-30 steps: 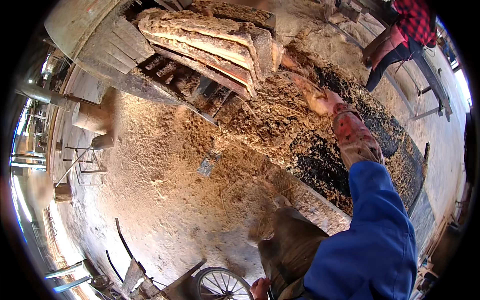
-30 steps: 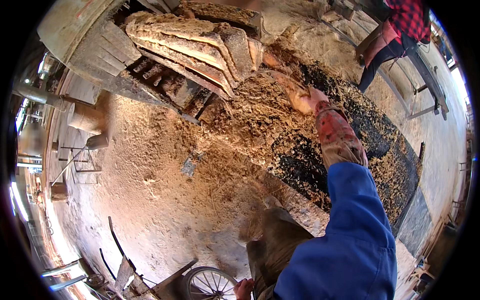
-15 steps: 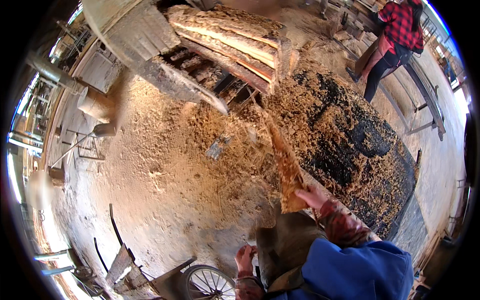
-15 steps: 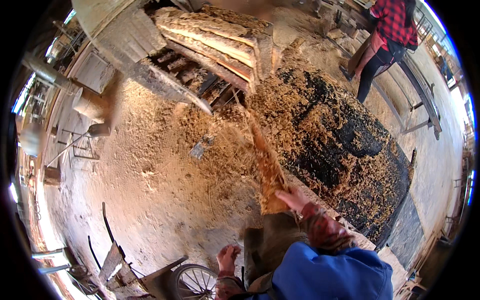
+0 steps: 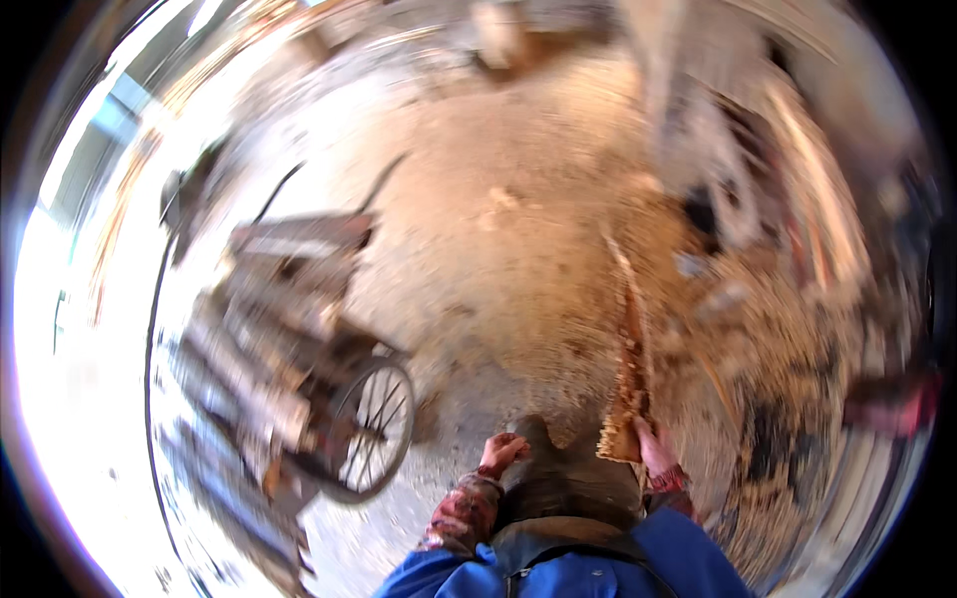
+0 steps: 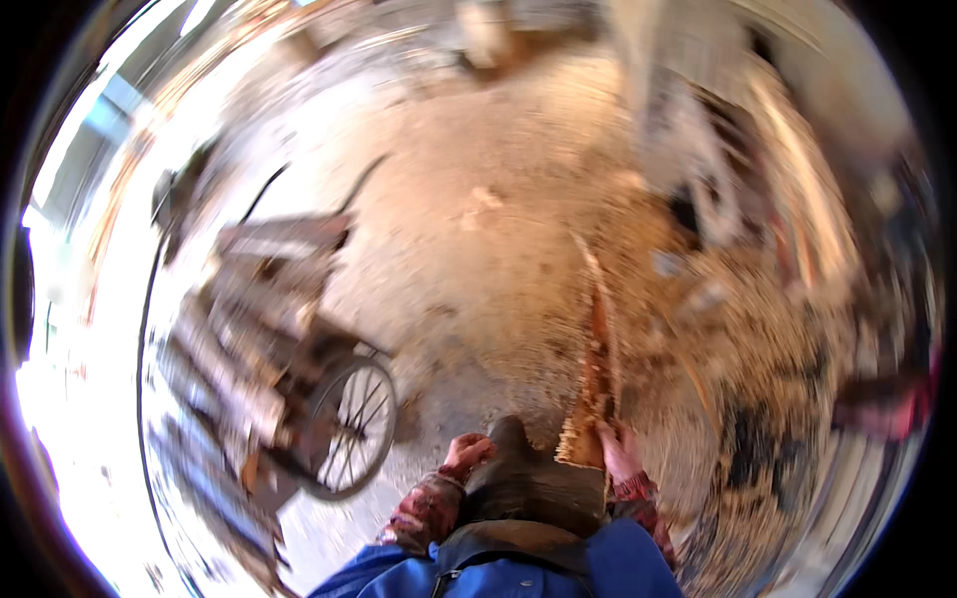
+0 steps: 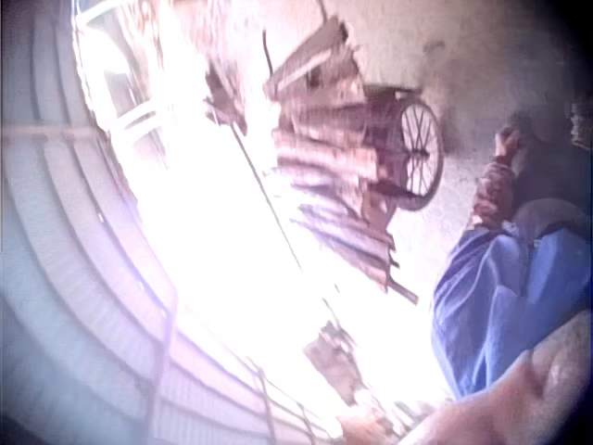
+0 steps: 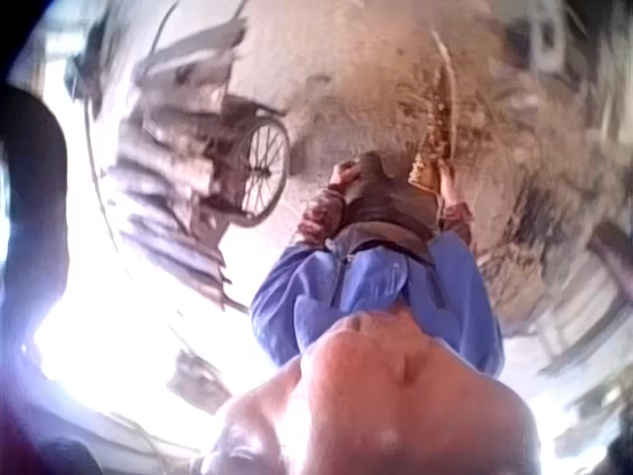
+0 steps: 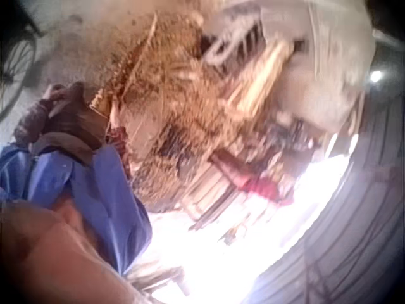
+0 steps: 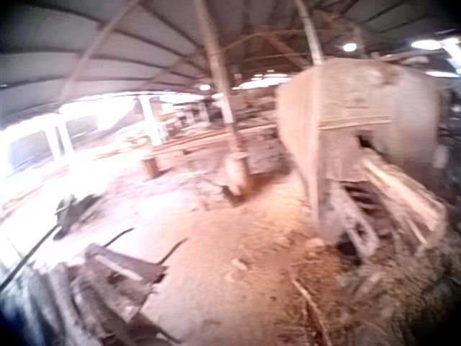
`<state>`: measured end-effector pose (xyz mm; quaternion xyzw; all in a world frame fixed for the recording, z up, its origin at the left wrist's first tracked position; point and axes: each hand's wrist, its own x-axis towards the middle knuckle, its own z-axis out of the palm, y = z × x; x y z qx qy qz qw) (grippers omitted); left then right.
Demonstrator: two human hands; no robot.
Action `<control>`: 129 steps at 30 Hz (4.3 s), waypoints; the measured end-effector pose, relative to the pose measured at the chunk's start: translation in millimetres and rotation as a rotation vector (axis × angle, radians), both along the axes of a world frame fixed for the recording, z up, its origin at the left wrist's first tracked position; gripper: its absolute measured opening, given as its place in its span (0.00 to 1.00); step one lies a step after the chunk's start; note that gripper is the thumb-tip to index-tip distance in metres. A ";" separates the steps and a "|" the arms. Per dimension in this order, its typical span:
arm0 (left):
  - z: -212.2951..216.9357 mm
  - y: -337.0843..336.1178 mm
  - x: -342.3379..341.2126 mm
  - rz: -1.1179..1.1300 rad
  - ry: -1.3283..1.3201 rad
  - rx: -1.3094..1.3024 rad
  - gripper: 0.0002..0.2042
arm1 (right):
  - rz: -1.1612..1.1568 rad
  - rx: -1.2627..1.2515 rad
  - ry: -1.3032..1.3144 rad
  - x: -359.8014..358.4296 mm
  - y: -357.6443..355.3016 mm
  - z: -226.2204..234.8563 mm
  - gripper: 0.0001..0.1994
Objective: The person repeatedly picks up wooden planks from a cart and places them onto a conveyor belt. They handle the planks one by one, moving them from a pile to the processing area.
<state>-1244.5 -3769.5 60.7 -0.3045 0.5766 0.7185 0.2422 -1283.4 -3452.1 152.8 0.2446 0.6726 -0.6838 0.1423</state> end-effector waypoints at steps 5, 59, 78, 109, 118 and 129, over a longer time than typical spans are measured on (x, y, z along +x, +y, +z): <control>-34.9 -63.2 77.6 0.331 -0.077 0.061 0.08 | 0.244 0.516 -0.184 -18.4 -59.9 15.7 0.34; -99.8 -200.9 217.7 0.751 -0.341 0.126 0.11 | 0.896 0.727 -0.203 8.3 -83.4 -142.1 0.13; -66.9 -117.9 101.7 0.254 -0.314 0.077 0.12 | 0.426 0.594 -0.181 88.1 -24.9 -167.7 0.17; -57.0 19.2 112.0 0.439 -0.190 0.024 0.13 | 0.261 0.379 -0.243 89.6 151.6 -201.1 0.16; -91.8 -20.3 58.1 0.042 -0.289 -0.227 0.10 | 0.192 0.427 -0.241 50.0 135.0 -209.8 0.13; -86.1 -49.3 -98.6 0.211 -0.248 0.123 0.06 | -0.126 0.301 -0.198 -34.2 97.2 -103.8 0.16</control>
